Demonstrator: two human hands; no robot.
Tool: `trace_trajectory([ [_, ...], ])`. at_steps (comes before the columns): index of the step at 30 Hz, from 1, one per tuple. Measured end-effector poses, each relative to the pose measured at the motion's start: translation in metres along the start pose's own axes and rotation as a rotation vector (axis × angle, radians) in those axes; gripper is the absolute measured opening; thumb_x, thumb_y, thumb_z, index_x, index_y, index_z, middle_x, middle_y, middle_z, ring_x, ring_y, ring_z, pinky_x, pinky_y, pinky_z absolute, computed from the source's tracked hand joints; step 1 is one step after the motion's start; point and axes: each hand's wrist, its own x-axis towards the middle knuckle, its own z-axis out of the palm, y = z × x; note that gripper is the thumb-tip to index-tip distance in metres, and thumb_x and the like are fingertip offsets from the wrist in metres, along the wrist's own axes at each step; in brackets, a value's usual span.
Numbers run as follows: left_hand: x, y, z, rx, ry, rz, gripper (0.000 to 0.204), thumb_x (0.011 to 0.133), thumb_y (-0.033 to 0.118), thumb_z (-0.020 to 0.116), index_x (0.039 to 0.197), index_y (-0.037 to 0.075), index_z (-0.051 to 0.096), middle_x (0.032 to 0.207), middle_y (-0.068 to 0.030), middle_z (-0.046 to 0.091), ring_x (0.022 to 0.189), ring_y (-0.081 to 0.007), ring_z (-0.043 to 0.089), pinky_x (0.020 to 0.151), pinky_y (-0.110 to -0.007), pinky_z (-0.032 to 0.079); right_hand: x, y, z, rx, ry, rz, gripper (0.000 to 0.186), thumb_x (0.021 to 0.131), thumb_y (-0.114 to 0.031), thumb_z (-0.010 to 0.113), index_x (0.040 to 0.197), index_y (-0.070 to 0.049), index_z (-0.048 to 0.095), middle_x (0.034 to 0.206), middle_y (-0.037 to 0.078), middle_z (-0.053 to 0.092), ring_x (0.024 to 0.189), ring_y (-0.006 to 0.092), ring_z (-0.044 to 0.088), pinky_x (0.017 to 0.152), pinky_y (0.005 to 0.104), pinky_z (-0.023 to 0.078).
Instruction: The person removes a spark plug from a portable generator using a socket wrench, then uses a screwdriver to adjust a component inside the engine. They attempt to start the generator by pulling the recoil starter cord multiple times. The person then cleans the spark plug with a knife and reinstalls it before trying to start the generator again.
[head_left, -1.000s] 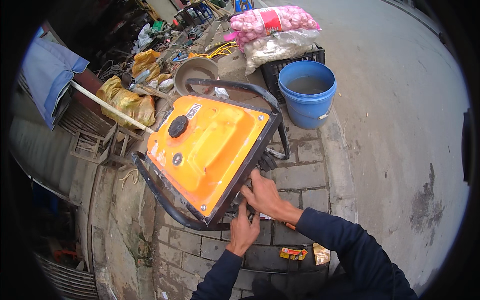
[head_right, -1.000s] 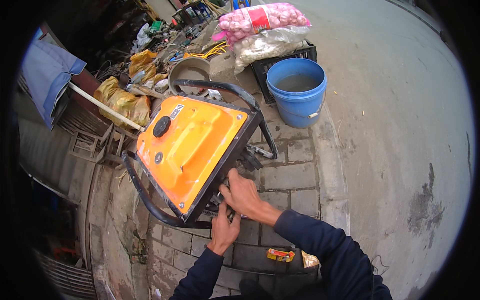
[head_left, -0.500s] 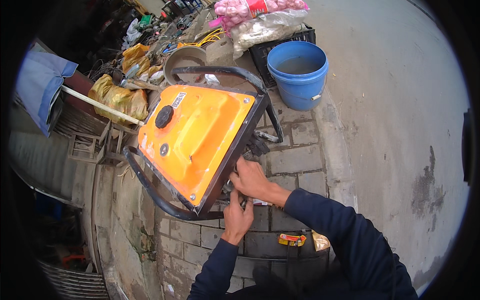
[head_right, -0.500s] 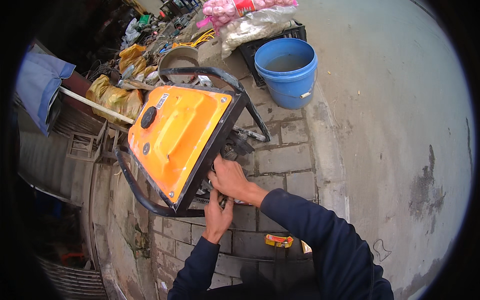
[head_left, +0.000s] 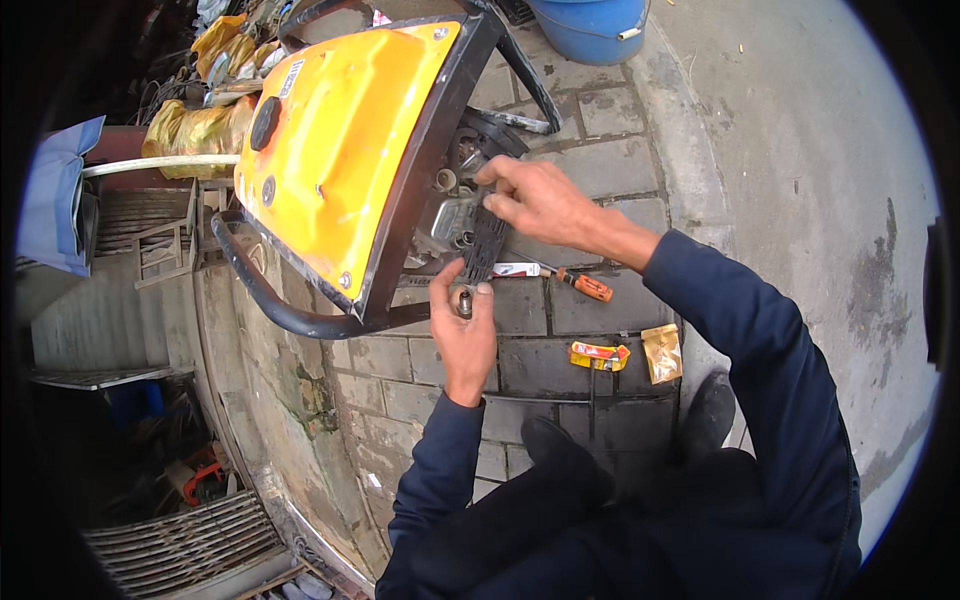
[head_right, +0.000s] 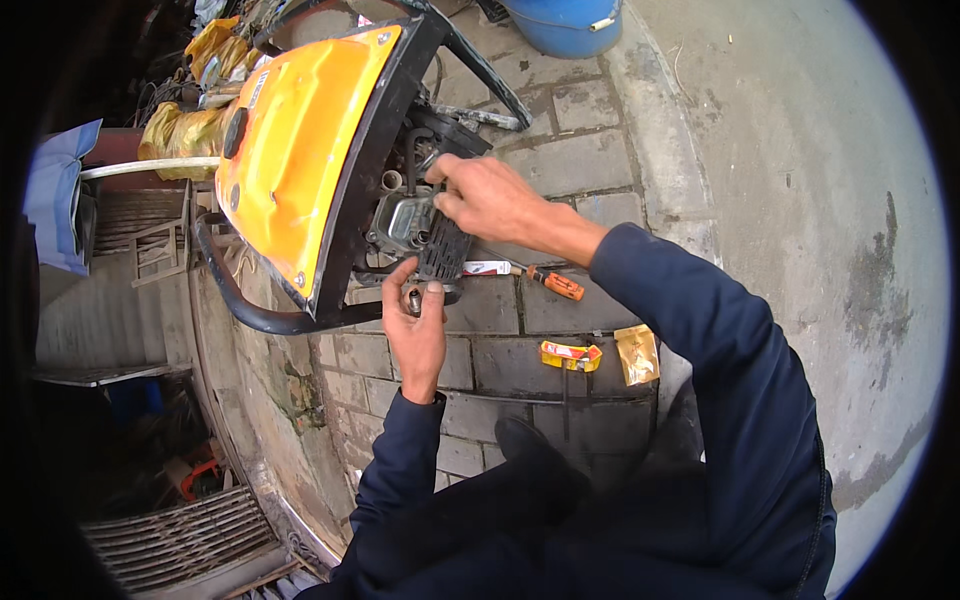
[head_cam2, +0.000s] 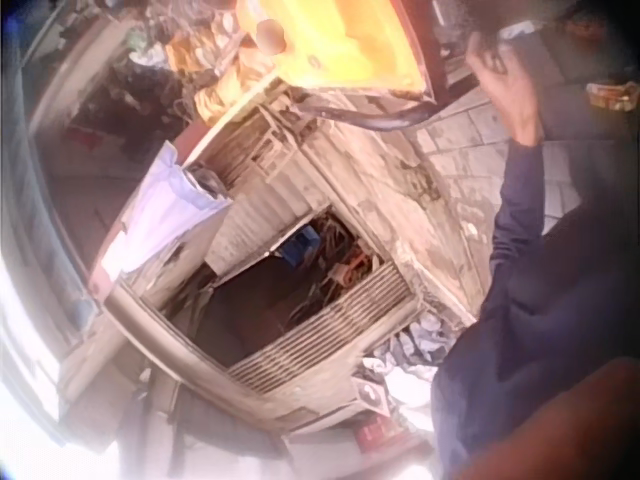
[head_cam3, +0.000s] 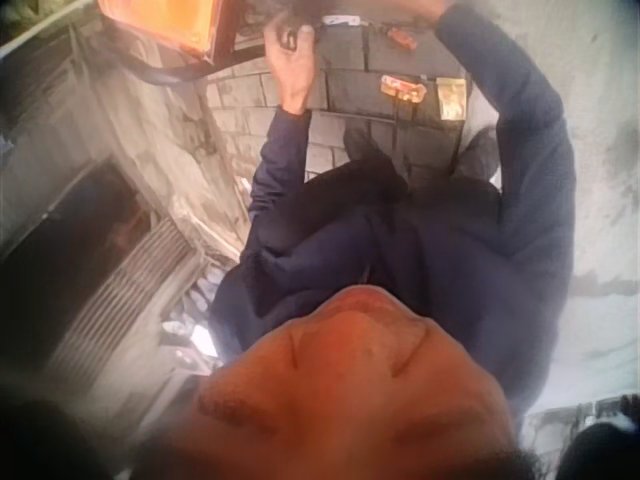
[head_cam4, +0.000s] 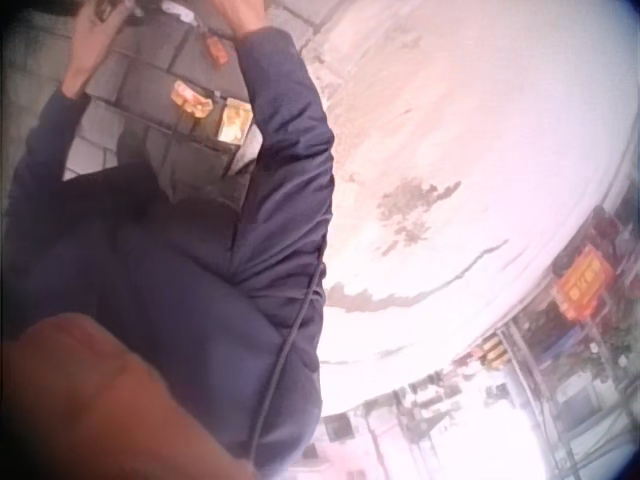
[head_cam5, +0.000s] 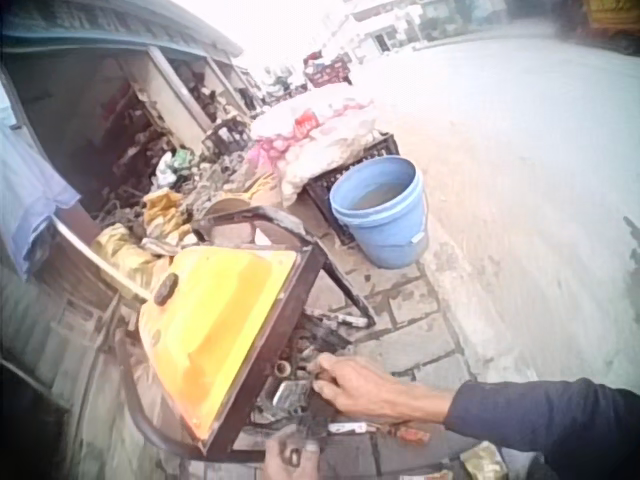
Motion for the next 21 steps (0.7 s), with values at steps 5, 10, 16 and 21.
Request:
trace_trajectory([
  [5,-0.035,-0.071,0.000,0.278,-0.151,-0.057,0.024,0.098,0.014,0.067,0.117,-0.001,0.064,0.100,-0.0083,0.068,0.086,-0.0169,0.062,0.080,-0.031,0.050,-0.078,0.055,0.000,-0.470,-0.253,0.352,0.027,0.093,-0.020,0.065,0.105,0.003,0.063,0.092,0.029,0.070,0.090,0.0435,0.071,0.080,0.0513,0.056],
  [10,-0.065,-0.148,0.006,0.582,-0.293,-0.086,0.021,0.096,0.016,0.068,0.111,0.001,0.067,0.091,-0.0149,0.069,0.081,-0.0255,0.067,0.078,-0.036,0.053,-0.143,0.099,0.040,-0.685,-0.329,0.292,0.032,0.087,-0.020,0.070,0.107,0.002,0.060,0.108,0.023,0.066,0.102,0.0413,0.069,0.082,0.0500,0.057],
  [16,-0.076,-0.173,0.014,0.765,-0.301,0.067,0.024,0.089,0.014,0.073,0.110,0.003,0.067,0.100,-0.0198,0.066,0.091,-0.0407,0.066,0.080,-0.048,0.053,-0.137,0.104,0.064,-0.661,-0.345,0.365,0.037,0.086,-0.023,0.069,0.112,0.002,0.060,0.107,0.024,0.069,0.101,0.0405,0.070,0.084,0.0501,0.057],
  [21,-0.074,-0.166,0.017,0.875,-0.280,0.234,0.026,0.086,0.011,0.073,0.109,0.002,0.067,0.096,-0.0192,0.063,0.097,-0.0409,0.061,0.086,-0.048,0.050,-0.126,0.070,0.044,-0.375,-0.421,0.791,0.047,0.089,-0.032,0.063,0.118,0.005,0.066,0.094,0.022,0.072,0.094,0.0360,0.073,0.084,0.0501,0.056],
])
